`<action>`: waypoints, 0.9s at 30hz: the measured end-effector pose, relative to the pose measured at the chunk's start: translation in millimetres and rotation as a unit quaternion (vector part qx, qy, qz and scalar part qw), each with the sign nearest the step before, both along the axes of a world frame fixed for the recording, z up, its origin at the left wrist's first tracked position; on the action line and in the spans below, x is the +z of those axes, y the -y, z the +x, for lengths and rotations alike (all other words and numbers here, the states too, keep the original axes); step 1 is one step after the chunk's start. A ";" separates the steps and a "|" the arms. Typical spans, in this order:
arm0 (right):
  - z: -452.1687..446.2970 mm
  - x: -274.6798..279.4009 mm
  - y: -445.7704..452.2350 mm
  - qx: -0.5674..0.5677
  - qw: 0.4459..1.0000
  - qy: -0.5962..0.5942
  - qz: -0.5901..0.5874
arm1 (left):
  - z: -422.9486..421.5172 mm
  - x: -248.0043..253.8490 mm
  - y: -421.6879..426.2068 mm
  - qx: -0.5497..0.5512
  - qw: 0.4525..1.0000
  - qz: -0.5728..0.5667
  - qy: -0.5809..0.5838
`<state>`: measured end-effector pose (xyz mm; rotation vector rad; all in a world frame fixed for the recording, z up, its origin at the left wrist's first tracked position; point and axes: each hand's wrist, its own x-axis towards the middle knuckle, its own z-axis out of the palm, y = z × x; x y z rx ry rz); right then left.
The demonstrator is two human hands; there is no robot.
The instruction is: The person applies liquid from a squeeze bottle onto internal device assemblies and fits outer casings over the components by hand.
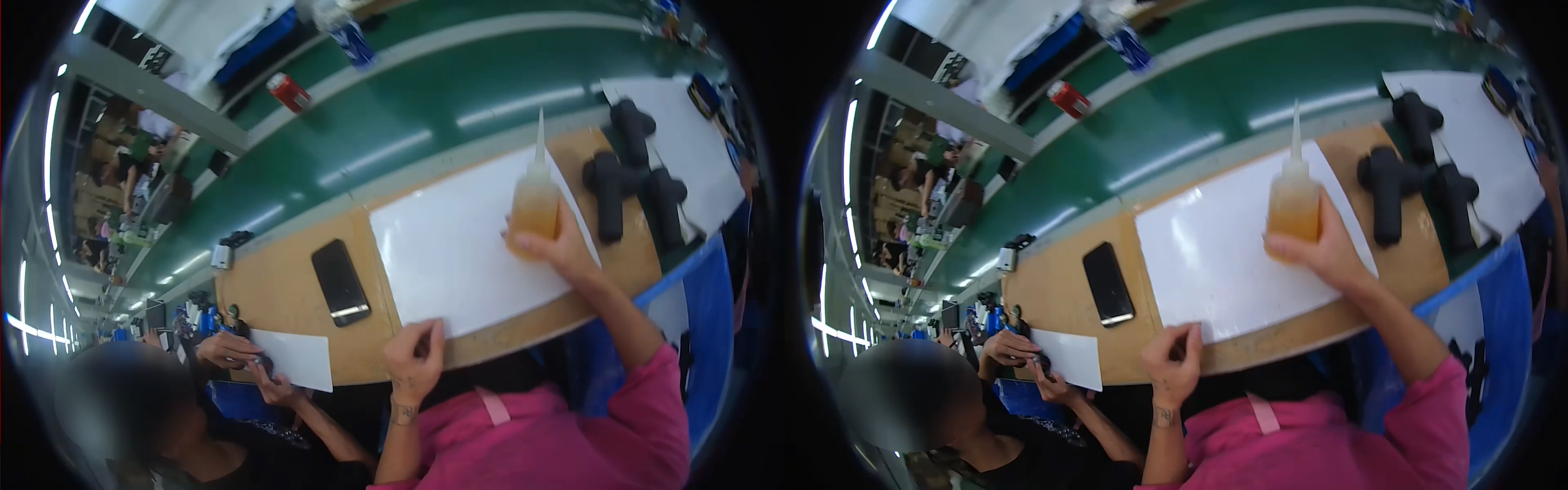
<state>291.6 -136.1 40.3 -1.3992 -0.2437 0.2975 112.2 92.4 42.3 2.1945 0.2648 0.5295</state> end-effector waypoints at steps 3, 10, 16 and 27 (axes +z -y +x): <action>-6.7 11.3 2.3 0.049 0.983 0.130 -0.123 | 4.1 -2.4 2.2 0.012 1.000 -0.020 0.019; -7.2 31.9 3.4 0.249 0.886 0.285 -0.268 | 5.7 3.0 2.4 0.001 0.998 -0.037 -0.042; -10.1 31.8 1.3 0.150 0.872 0.325 -0.333 | 8.3 3.9 3.0 -0.002 0.999 -0.021 -0.026; -11.1 19.3 -3.0 0.035 0.844 0.333 -0.418 | 6.0 3.0 -0.5 -0.018 0.999 -0.030 -0.013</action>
